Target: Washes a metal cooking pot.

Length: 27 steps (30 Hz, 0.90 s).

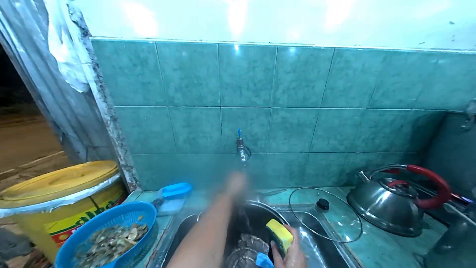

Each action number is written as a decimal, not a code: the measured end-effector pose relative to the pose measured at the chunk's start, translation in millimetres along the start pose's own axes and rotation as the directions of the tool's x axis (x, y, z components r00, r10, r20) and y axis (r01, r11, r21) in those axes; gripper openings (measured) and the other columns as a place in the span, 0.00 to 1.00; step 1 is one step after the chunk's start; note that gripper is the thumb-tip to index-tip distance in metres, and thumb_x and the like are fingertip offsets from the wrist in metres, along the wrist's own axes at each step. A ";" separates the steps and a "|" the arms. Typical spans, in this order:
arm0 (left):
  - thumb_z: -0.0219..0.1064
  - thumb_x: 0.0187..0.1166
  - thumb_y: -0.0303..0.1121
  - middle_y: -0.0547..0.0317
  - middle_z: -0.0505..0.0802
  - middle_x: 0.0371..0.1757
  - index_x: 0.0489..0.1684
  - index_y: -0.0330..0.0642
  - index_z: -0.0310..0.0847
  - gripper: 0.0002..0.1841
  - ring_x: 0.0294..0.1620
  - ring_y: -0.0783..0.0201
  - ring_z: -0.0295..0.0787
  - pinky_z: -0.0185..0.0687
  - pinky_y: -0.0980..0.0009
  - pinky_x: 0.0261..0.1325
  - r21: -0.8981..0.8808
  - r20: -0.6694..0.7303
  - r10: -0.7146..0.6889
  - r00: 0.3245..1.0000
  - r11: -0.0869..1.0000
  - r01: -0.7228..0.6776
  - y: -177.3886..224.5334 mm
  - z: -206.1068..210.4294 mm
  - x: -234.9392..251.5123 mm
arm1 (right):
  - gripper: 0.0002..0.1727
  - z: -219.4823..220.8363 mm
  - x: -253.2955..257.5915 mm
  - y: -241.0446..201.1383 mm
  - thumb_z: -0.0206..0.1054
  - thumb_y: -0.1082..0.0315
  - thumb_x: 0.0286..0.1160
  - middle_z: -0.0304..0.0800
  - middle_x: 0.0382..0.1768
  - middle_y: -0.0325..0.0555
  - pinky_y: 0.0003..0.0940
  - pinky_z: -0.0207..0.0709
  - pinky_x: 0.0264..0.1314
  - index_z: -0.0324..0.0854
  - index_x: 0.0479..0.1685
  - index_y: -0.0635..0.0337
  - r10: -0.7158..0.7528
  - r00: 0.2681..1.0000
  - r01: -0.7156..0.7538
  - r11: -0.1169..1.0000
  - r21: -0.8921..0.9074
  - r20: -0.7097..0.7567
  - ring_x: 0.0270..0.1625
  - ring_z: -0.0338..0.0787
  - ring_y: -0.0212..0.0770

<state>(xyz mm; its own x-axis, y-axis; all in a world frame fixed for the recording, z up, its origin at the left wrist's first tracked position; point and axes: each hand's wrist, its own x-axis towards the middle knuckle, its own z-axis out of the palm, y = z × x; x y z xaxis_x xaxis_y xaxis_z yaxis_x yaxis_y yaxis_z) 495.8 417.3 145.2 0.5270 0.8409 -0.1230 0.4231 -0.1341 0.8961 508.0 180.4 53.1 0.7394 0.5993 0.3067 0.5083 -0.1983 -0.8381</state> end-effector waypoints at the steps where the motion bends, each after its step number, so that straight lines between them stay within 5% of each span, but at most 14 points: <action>1: 0.48 0.95 0.43 0.54 0.75 0.31 0.55 0.34 0.79 0.20 0.25 0.62 0.67 0.69 0.65 0.32 0.081 0.008 0.026 1.000 0.996 -0.027 3.0 -5.6 -0.2 | 0.37 -0.2 0.3 -0.1 0.74 0.76 0.69 0.89 0.59 0.70 0.61 0.82 0.66 0.64 0.80 0.75 -0.005 1.000 0.005 1.000 -0.007 0.004 0.60 0.92 0.65; 4: 0.54 0.91 0.35 0.33 0.87 0.51 0.67 0.30 0.78 0.18 0.45 0.43 0.86 0.81 0.45 0.52 0.244 -0.037 0.093 0.995 0.966 -0.081 26.1 -29.9 -2.9 | 0.37 -0.7 2.0 -1.4 0.74 0.78 0.66 0.89 0.58 0.70 0.63 0.82 0.64 0.65 0.79 0.75 -0.009 1.000 0.009 1.000 -0.020 0.012 0.59 0.92 0.66; 6: 0.55 0.87 0.31 0.33 0.87 0.61 0.80 0.38 0.70 0.22 0.52 0.42 0.90 0.86 0.44 0.56 0.219 -0.113 0.145 0.983 0.968 -0.118 43.7 -45.2 -6.3 | 0.37 -2.1 2.0 -2.5 0.75 0.77 0.65 0.90 0.58 0.68 0.64 0.82 0.64 0.65 0.79 0.73 0.021 0.999 -0.019 0.999 -0.043 0.038 0.59 0.92 0.65; 9: 0.53 0.93 0.36 0.34 0.85 0.69 0.82 0.36 0.70 0.22 0.69 0.40 0.84 0.76 0.42 0.71 0.165 -0.225 0.332 0.916 0.940 -0.300 72.1 -61.6 -8.9 | 0.38 -2.4 3.1 -3.5 0.75 0.76 0.66 0.90 0.58 0.68 0.65 0.81 0.64 0.65 0.79 0.73 0.022 0.998 -0.019 0.999 -0.051 0.055 0.59 0.92 0.66; 13: 0.62 0.89 0.38 0.40 0.90 0.65 0.72 0.33 0.80 0.20 0.67 0.49 0.87 0.76 0.50 0.74 0.107 -0.310 0.461 0.831 0.886 -0.452 91.0 -62.0 -5.3 | 0.37 -1.3 2.5 -1.8 0.75 0.77 0.64 0.91 0.56 0.67 0.64 0.82 0.63 0.66 0.78 0.74 -0.017 1.000 0.018 0.999 -0.051 0.026 0.58 0.93 0.65; 18: 0.58 0.91 0.34 0.40 0.91 0.60 0.65 0.34 0.85 0.16 0.62 0.49 0.88 0.77 0.50 0.70 0.101 -0.338 0.424 0.840 0.904 -0.416 97.6 -64.1 8.3 | 0.36 0.9 2.1 0.7 0.76 0.76 0.64 0.92 0.55 0.63 0.63 0.84 0.60 0.69 0.76 0.72 -0.034 0.999 0.035 0.998 -0.052 0.006 0.56 0.94 0.62; 27: 0.45 0.97 0.36 0.41 0.84 0.71 0.76 0.37 0.75 0.21 0.72 0.51 0.80 0.71 0.52 0.75 -0.073 -0.188 0.395 0.899 0.908 -0.414 96.5 -67.4 21.6 | 0.36 0.6 1.9 1.3 0.77 0.76 0.63 0.92 0.55 0.64 0.63 0.84 0.58 0.70 0.75 0.72 -0.048 0.999 0.049 0.996 -0.075 0.010 0.55 0.94 0.62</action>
<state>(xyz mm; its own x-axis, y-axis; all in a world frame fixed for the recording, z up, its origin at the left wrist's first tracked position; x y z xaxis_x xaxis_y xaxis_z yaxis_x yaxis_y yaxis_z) 498.3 457.9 257.8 0.5020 0.8021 0.3235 0.1124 -0.4314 0.8951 509.7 181.7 52.4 0.7097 0.6159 0.3422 0.5755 -0.2265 -0.7858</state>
